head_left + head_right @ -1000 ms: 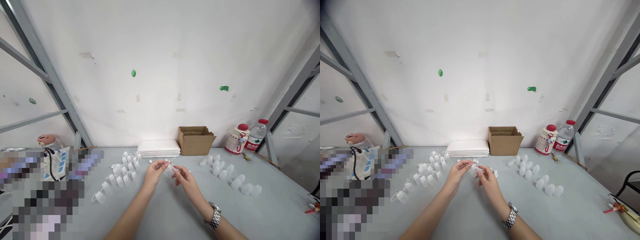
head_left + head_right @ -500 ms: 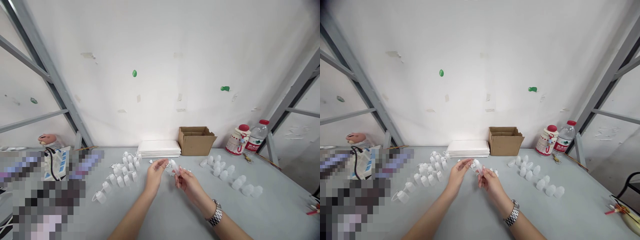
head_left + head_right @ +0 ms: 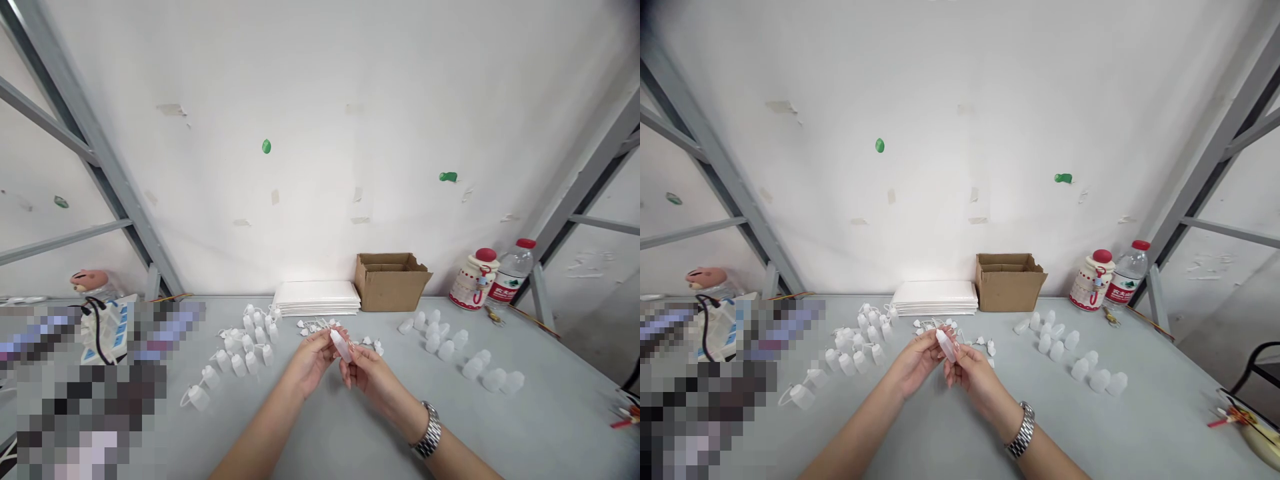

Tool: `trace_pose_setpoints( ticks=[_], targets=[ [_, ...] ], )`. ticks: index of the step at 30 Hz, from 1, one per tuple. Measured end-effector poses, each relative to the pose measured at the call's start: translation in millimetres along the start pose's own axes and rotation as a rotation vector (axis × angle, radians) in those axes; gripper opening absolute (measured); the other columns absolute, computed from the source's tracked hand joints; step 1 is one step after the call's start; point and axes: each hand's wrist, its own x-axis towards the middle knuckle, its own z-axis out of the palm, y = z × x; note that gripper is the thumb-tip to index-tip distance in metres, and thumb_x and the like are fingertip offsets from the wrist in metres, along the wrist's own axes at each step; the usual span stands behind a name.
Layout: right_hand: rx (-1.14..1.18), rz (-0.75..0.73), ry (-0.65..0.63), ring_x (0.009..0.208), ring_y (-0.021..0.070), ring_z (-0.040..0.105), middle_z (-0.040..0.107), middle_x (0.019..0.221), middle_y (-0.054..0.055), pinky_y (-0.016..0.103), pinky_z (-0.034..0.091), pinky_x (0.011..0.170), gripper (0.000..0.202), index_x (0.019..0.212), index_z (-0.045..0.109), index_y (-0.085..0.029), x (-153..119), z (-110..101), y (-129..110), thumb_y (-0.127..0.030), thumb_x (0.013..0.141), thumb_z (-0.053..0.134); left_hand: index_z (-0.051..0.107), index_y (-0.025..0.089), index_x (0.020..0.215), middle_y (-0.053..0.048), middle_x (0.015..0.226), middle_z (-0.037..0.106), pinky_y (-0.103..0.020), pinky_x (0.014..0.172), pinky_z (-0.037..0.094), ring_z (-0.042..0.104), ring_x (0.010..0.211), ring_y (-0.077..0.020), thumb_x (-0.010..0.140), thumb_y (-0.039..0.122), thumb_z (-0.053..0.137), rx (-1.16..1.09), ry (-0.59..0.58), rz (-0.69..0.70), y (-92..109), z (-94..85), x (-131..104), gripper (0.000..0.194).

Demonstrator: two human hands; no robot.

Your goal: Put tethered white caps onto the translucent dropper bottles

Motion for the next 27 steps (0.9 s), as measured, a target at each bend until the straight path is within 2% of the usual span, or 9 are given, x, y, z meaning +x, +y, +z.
trace_pose_setpoints(
  ticks=[3,10,13,17,22,27],
  targets=[
    [0.006,0.001,-0.015,0.049,0.0107,0.046,0.055,0.056,-0.001,0.025,0.035,0.051,0.033,0.067,0.059,-0.017,-0.7,1.1,-2.1,-0.049,0.071,0.064,0.071,0.013,0.076,-0.007,0.074,0.071,-0.028,0.069,0.043,0.061,0.066,-0.0161,0.060,0.028,0.075,0.035,0.033,0.046,-0.2,-0.3,0.7,0.022],
    [-0.044,-0.007,0.032,0.045,0.0103,0.042,0.052,0.052,-0.002,0.025,0.032,0.050,0.038,0.072,0.064,-0.016,-0.5,0.4,1.5,-0.054,0.071,0.061,0.070,0.013,0.068,-0.009,0.073,0.072,-0.035,0.085,0.042,0.065,0.076,-0.0217,0.058,0.035,0.075,0.127,0.127,0.195,-2.3,2.7,-0.1,0.025],
    [-0.033,-0.006,0.013,0.044,0.0100,0.040,0.050,0.050,-0.002,0.026,0.031,0.049,0.038,0.071,0.064,-0.016,0.5,-1.5,2.6,-0.054,0.072,0.059,0.069,0.013,0.067,-0.009,0.071,0.072,-0.037,0.086,0.043,0.066,0.077,-0.0229,0.057,0.037,0.076,0.130,0.122,0.196,-2.2,5.5,-1.5,0.027],
    [-0.051,-0.025,0.011,0.043,0.0095,0.041,0.050,0.049,-0.002,0.025,0.031,0.049,0.039,0.071,0.063,-0.016,0.4,-2.3,-0.5,-0.054,0.075,0.056,0.069,0.014,0.069,-0.008,0.078,0.073,-0.035,0.089,0.043,0.067,0.078,-0.0205,0.059,0.032,0.076,0.063,0.122,0.204,1.8,5.4,-1.4,0.022],
    [-0.139,-0.043,0.068,0.043,0.0096,0.043,0.051,0.048,-0.002,0.024,0.032,0.047,0.042,0.069,0.061,-0.014,0.9,-1.6,-2.7,-0.055,0.076,0.055,0.070,0.016,0.078,-0.007,0.085,0.073,-0.032,0.089,0.045,0.067,0.079,-0.0174,0.058,0.023,0.077,-0.085,0.233,0.202,10.7,-0.6,1.6,0.022],
    [-0.226,-0.068,0.130,0.043,0.0108,0.044,0.051,0.047,-0.002,0.025,0.035,0.047,0.044,0.069,0.060,-0.015,3.3,-3.1,0.0,-0.058,0.076,0.052,0.070,0.015,0.077,-0.007,0.087,0.073,-0.029,0.088,0.046,0.067,0.079,-0.0165,0.066,0.021,0.072,-0.125,0.243,0.169,12.1,-2.9,2.5,0.013]
  ],
)
